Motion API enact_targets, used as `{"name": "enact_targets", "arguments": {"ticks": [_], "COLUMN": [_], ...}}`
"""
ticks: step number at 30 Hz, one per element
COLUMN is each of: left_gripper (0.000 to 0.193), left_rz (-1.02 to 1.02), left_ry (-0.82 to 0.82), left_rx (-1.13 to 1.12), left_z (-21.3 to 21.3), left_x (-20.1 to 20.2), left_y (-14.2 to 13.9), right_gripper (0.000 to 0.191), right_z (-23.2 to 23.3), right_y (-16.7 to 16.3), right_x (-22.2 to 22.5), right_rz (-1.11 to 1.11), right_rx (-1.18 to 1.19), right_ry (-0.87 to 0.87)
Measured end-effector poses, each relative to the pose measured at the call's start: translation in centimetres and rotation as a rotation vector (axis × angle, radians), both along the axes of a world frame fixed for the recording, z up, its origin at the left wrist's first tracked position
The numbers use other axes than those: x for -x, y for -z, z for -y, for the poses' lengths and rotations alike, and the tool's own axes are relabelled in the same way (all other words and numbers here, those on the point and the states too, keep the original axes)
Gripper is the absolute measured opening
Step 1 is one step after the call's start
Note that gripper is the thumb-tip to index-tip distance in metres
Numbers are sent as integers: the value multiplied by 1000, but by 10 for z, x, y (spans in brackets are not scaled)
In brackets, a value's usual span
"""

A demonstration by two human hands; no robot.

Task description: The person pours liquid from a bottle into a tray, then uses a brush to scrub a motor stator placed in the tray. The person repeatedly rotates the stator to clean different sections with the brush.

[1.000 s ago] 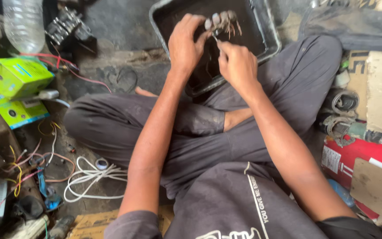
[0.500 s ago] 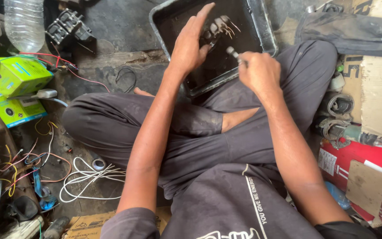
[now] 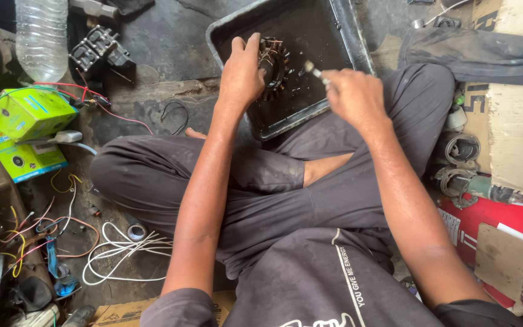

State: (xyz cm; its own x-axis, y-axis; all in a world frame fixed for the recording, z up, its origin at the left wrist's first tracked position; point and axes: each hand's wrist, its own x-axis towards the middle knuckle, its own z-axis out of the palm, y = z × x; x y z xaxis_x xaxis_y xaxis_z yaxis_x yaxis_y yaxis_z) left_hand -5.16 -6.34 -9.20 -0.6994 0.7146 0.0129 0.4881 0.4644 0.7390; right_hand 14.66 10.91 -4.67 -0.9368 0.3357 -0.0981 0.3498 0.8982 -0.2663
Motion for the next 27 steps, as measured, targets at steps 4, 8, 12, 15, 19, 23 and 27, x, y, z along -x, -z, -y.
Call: {"name": "enact_targets", "arguments": {"ticks": [4, 8, 12, 15, 19, 23, 27], "left_gripper": [65, 59, 69, 77, 67, 62, 60], "left_rz": [50, 79, 79, 89, 22, 25, 54], "left_ry": [25, -74, -38, -1, 22, -1, 41], "left_rx": [-172, -287, -474, -436, -331, -346, -341], "left_z": [9, -7, -14, -12, -11, -11, -9], "left_x": [-6, -20, -16, -12, -12, -21, -25], "left_y": [-17, -30, -30, -21, -7, 1, -2], "right_gripper": [31, 29, 34, 36, 36, 32, 25], "right_z": [-1, 3, 10, 15, 24, 52, 45], "right_y": [0, -12, -22, -16, 12, 47, 68], "right_x": [-1, -3, 9, 23, 36, 34, 38], "right_rz": [-73, -4, -130, -200, -241, -325, -342], "right_rx": [54, 40, 129, 180, 121, 222, 1355], "right_ry": [-43, -62, 42, 26, -41, 125, 659]}}
